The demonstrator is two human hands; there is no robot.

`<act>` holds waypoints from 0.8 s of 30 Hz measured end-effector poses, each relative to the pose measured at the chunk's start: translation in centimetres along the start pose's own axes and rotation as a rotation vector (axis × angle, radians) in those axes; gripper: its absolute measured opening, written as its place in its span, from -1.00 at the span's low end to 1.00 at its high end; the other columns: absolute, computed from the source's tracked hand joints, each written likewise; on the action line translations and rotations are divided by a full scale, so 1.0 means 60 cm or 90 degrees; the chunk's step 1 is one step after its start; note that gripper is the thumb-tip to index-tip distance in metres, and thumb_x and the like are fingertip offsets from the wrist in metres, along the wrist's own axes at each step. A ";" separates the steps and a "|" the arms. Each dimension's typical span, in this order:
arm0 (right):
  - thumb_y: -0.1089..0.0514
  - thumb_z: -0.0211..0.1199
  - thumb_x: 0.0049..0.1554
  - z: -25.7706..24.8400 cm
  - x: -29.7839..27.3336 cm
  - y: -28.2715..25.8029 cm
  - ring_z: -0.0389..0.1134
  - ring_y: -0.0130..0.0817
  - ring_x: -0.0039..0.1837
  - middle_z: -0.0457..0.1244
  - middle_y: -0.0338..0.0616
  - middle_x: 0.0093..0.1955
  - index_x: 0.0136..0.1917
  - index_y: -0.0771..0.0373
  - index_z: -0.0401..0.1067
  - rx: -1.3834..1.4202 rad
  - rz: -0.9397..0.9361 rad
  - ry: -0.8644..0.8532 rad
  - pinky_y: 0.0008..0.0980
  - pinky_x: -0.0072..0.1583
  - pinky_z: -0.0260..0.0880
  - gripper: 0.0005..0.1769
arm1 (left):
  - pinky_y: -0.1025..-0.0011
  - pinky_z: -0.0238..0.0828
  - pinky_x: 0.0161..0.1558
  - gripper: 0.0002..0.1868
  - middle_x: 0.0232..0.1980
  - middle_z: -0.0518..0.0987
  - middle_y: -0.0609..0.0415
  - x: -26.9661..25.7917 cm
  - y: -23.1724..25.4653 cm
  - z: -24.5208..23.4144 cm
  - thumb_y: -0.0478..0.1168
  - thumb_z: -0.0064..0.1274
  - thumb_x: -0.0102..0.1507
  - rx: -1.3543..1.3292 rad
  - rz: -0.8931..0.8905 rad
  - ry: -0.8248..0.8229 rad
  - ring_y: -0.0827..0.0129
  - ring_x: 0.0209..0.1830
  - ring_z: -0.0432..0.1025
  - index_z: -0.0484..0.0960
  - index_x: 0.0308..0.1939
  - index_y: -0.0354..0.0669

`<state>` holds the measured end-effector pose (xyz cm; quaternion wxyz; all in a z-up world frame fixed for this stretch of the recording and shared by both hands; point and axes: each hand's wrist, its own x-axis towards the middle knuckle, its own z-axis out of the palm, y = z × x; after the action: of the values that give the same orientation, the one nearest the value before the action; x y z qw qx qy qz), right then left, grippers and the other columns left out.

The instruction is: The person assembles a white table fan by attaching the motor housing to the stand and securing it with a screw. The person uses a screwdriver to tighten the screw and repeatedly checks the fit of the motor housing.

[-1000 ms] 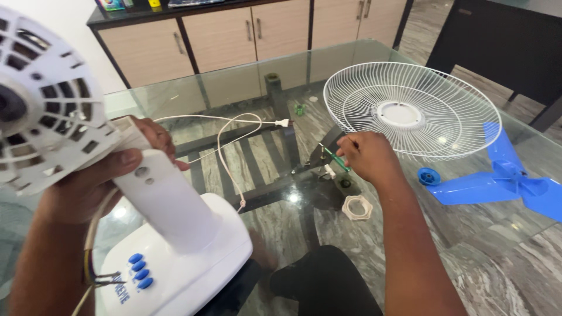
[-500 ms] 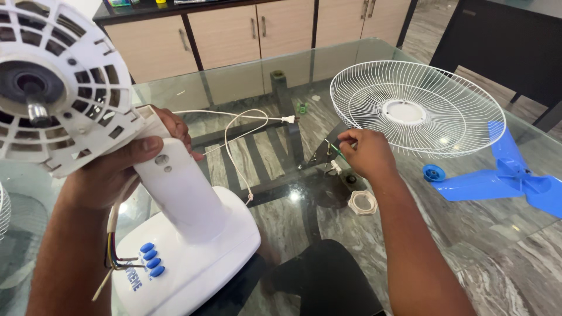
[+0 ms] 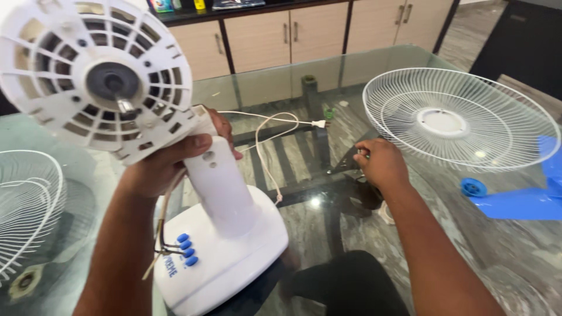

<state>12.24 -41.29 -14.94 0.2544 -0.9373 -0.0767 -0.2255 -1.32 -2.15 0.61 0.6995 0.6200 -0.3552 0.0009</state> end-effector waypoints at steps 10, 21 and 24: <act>0.14 0.40 0.08 -0.013 -0.005 -0.022 0.44 -0.15 -0.01 0.39 -0.12 -0.06 -0.02 0.16 0.58 0.043 0.023 0.029 -0.15 0.07 0.42 -0.82 | 0.13 0.62 0.03 -0.75 -0.09 0.59 -0.03 -0.005 0.007 0.004 -0.22 0.17 0.28 0.007 -0.016 0.011 0.09 -0.02 0.62 0.58 -0.02 -0.27; 0.17 0.19 0.32 -0.046 -0.057 -0.161 0.44 -0.53 -0.17 0.41 -0.17 -0.14 0.14 0.30 0.42 0.467 0.032 -0.008 -0.53 -0.17 0.42 -0.82 | 0.17 0.71 0.08 -0.75 -0.06 0.58 -0.12 -0.003 -0.021 -0.029 -0.23 0.14 0.44 0.043 0.069 -0.090 0.18 -0.06 0.62 0.54 0.07 -0.38; 0.21 0.26 0.28 -0.046 -0.071 -0.188 0.41 -0.46 -0.22 0.40 -0.10 -0.14 0.24 0.32 0.51 0.412 -0.024 -0.048 -0.48 -0.19 0.43 -0.73 | 0.19 0.68 0.12 -0.73 0.01 0.55 -0.13 -0.007 -0.017 -0.030 -0.23 0.13 0.47 0.033 0.057 -0.104 0.17 -0.02 0.61 0.52 0.11 -0.40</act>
<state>4.50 -33.15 -9.77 0.5318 -0.8140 -0.1712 -0.1592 -0.26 -0.66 -0.46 0.6511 0.6196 -0.4382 -0.0088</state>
